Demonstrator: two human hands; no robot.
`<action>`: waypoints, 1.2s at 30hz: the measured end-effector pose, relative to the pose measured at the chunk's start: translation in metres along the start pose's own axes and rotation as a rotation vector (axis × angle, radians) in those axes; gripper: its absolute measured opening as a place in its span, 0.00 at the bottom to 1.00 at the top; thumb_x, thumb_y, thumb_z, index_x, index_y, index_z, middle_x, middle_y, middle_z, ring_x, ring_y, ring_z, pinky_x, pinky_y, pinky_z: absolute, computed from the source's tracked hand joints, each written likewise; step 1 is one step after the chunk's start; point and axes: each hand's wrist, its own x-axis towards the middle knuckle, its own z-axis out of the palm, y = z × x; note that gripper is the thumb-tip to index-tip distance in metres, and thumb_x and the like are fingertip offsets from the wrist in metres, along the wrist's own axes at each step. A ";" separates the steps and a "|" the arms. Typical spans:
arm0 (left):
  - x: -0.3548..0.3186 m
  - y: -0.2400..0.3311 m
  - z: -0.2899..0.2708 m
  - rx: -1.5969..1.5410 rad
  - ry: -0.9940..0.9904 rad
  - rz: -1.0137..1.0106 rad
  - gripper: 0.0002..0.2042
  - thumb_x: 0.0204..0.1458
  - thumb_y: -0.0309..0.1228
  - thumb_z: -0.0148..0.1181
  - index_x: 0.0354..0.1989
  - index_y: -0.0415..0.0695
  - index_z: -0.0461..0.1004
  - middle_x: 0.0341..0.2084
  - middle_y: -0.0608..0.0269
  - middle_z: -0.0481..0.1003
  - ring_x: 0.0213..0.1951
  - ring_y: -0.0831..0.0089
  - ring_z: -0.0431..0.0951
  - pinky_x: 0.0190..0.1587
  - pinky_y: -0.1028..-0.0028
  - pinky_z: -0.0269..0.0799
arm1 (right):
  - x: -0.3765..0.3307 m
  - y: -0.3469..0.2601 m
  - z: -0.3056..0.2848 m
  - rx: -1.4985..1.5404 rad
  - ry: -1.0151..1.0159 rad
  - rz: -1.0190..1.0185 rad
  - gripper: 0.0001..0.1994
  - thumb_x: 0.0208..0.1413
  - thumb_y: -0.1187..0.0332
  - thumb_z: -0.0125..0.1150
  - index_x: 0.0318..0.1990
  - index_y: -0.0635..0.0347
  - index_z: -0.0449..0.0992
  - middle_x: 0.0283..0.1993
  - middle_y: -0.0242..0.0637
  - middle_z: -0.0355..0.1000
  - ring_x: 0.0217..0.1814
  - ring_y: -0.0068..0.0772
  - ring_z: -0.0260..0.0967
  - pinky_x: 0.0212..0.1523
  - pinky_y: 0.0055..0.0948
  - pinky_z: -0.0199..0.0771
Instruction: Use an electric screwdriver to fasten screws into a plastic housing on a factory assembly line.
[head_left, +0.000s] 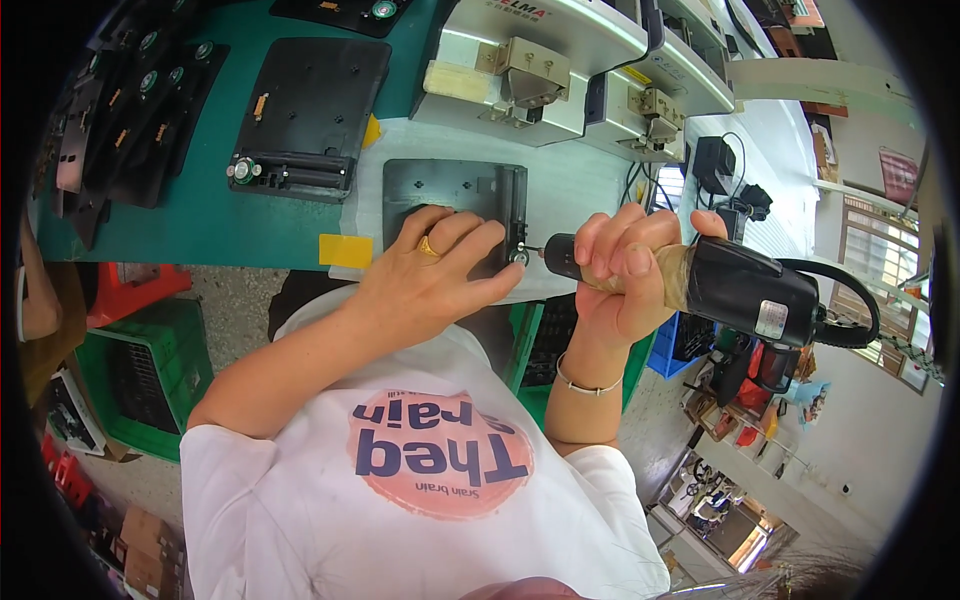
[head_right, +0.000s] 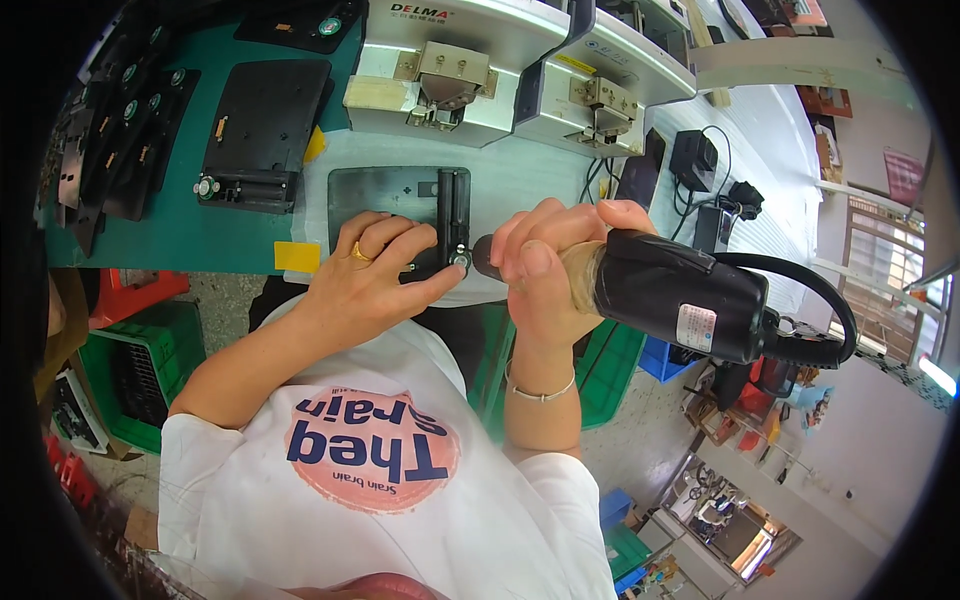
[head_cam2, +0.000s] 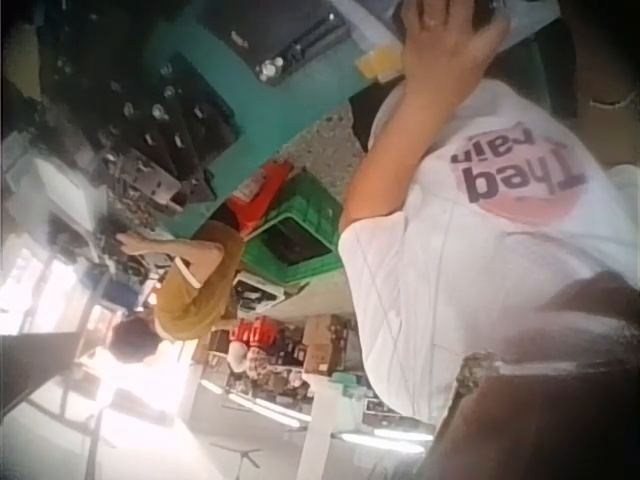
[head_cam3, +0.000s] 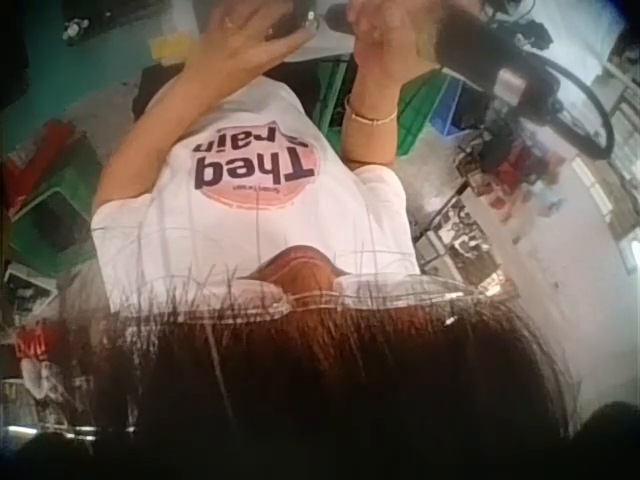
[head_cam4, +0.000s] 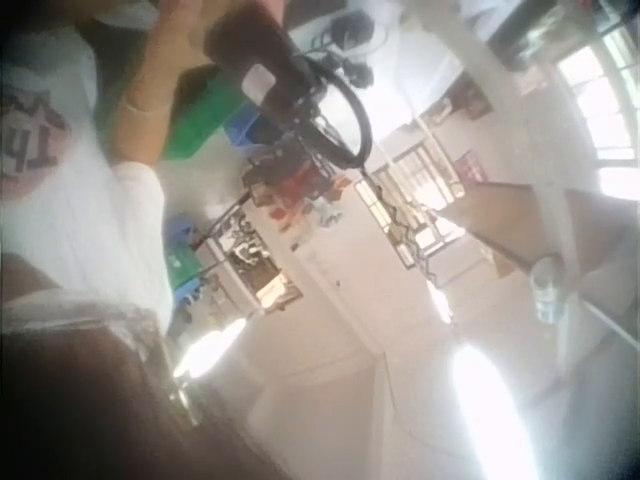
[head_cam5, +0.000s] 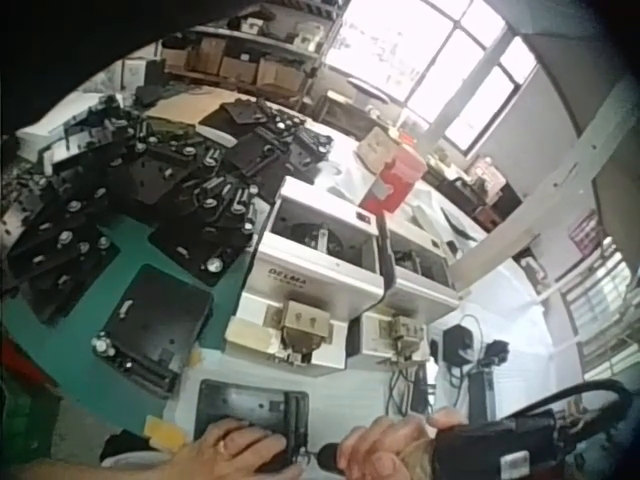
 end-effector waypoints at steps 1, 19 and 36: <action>0.000 0.000 0.000 -0.003 -0.006 -0.004 0.18 0.37 0.29 0.64 0.41 0.60 0.78 0.43 0.65 0.68 0.49 0.65 0.66 0.54 0.61 0.63 | 0.001 0.001 0.000 -0.019 -0.014 0.002 0.29 0.53 0.77 0.65 0.59 0.53 0.57 0.22 0.31 0.64 0.19 0.26 0.60 0.21 0.28 0.68; 0.003 -0.006 -0.004 -0.094 -0.060 -0.020 0.15 0.43 0.29 0.57 0.42 0.55 0.73 0.43 0.61 0.69 0.48 0.64 0.70 0.57 0.58 0.62 | -0.001 0.004 0.016 -0.109 0.067 0.035 0.25 0.50 0.79 0.67 0.46 0.51 0.56 0.23 0.31 0.64 0.20 0.27 0.61 0.22 0.30 0.71; 0.002 -0.006 -0.002 -0.095 -0.041 -0.028 0.17 0.39 0.28 0.59 0.41 0.57 0.78 0.41 0.61 0.69 0.47 0.64 0.69 0.56 0.57 0.64 | -0.004 0.009 0.013 -0.274 -0.109 -0.084 0.23 0.51 0.83 0.61 0.46 0.54 0.53 0.25 0.34 0.68 0.21 0.26 0.65 0.28 0.32 0.76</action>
